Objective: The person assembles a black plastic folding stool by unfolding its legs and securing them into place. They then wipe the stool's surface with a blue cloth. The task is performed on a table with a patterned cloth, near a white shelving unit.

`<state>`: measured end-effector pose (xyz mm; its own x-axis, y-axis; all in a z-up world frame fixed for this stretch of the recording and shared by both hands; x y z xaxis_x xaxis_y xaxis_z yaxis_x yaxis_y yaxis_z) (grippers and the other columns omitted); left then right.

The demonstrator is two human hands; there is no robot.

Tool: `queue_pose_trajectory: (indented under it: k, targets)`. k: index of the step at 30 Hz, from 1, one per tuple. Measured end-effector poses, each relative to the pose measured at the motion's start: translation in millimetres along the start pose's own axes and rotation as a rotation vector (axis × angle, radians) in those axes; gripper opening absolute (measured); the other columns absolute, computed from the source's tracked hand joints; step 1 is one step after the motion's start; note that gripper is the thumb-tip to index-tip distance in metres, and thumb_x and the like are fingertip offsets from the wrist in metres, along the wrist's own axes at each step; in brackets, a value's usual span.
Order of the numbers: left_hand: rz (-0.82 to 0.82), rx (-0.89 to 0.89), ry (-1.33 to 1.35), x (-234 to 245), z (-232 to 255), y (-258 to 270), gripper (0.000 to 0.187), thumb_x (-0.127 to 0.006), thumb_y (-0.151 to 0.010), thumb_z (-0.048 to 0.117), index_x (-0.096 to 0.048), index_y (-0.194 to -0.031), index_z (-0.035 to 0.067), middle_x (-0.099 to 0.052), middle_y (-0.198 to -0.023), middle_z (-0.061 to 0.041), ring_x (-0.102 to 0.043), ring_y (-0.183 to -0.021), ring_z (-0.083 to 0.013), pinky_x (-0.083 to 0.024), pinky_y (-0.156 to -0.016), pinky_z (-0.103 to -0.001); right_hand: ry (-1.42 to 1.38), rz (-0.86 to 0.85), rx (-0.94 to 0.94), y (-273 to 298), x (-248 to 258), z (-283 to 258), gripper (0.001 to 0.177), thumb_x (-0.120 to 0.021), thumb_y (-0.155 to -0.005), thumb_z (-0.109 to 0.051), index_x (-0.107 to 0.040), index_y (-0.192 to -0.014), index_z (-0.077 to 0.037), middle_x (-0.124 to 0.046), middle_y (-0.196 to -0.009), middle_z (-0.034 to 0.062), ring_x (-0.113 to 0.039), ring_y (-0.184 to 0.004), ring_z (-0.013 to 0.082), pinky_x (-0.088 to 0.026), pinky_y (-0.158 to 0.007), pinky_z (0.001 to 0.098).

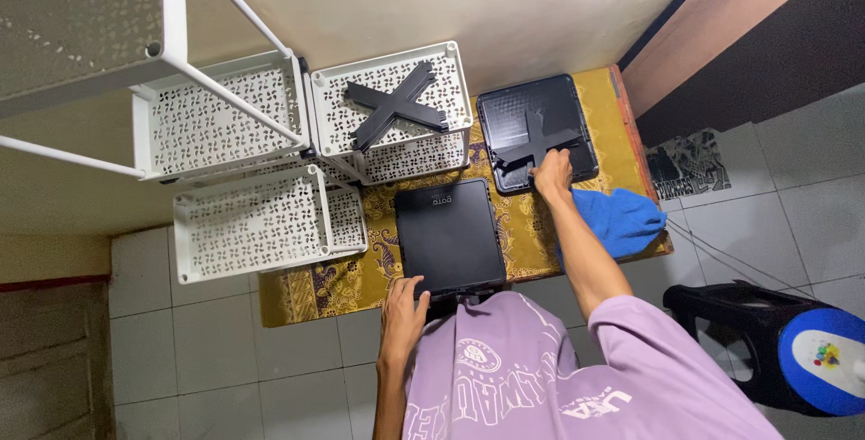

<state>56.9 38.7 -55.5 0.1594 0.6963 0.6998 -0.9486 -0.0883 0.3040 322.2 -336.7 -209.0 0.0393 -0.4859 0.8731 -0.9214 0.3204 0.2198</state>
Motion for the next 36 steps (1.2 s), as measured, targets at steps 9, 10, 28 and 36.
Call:
queue_pose_trajectory:
  k: [9, 10, 28, 36]
  targets:
    - [-0.138, 0.01, -0.051, -11.0, 3.4, 4.9, 0.04, -0.059, -0.098, 0.026, -0.06, -0.132, 0.006, -0.062, -0.128, -0.013, -0.06, -0.118, -0.033, -0.046, -0.103, -0.043, 0.047, -0.001, -0.038, 6.3, -10.6, -2.3, 0.056, -0.087, -0.081, -0.021, -0.062, -0.122, 0.006, -0.054, -0.132, 0.0262, -0.06, -0.118, 0.0466, -0.051, -0.097, 0.0536]
    - [-0.143, 0.004, -0.06, -11.2, 4.5, 4.7, 0.04, -0.059, -0.098, 0.026, -0.06, -0.132, 0.006, -0.062, -0.128, -0.012, -0.06, -0.119, -0.0333, -0.046, -0.103, -0.044, 0.049, -0.008, -0.046, 6.4, -10.8, -2.3, 0.056, -0.087, -0.081, -0.022, -0.062, -0.122, 0.006, -0.054, -0.133, 0.0255, -0.061, -0.119, 0.0462, -0.051, -0.098, 0.0535]
    - [-0.169, -0.155, -0.117, -17.9, 4.7, -6.7, 0.033, -0.058, -0.097, 0.013, -0.063, -0.128, 0.005, -0.062, -0.12, -0.014, -0.061, -0.112, -0.0324, -0.046, -0.1, -0.045, 0.079, -0.05, -0.09, -0.8, -29.8, -6.9, 0.062, -0.084, -0.084, -0.026, -0.056, -0.13, 0.006, -0.053, -0.136, 0.0249, -0.06, -0.119, 0.046, -0.05, -0.1, 0.0538]
    - [-0.443, -0.503, -0.207, -65.2, 61.9, -4.4, 0.042, -0.062, -0.084, 0.006, -0.065, -0.126, 0.006, -0.064, -0.12, -0.016, -0.06, -0.11, -0.0351, -0.046, -0.1, -0.047, 0.147, -0.059, -0.036, -0.4, -30.9, -21.4, 0.066, -0.076, -0.09, -0.036, -0.05, -0.132, 0.007, -0.055, -0.132, 0.0266, -0.062, -0.114, 0.0463, -0.051, -0.093, 0.0558]
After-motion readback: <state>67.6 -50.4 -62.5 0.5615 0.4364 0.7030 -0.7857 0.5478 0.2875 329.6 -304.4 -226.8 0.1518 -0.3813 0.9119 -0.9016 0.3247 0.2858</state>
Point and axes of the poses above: each hand's wrist, its own y-axis away from the middle knuckle, its own x-axis out of the back of the hand, z = x × y, the point moved 10 cm from there along -y, towards the middle knuckle
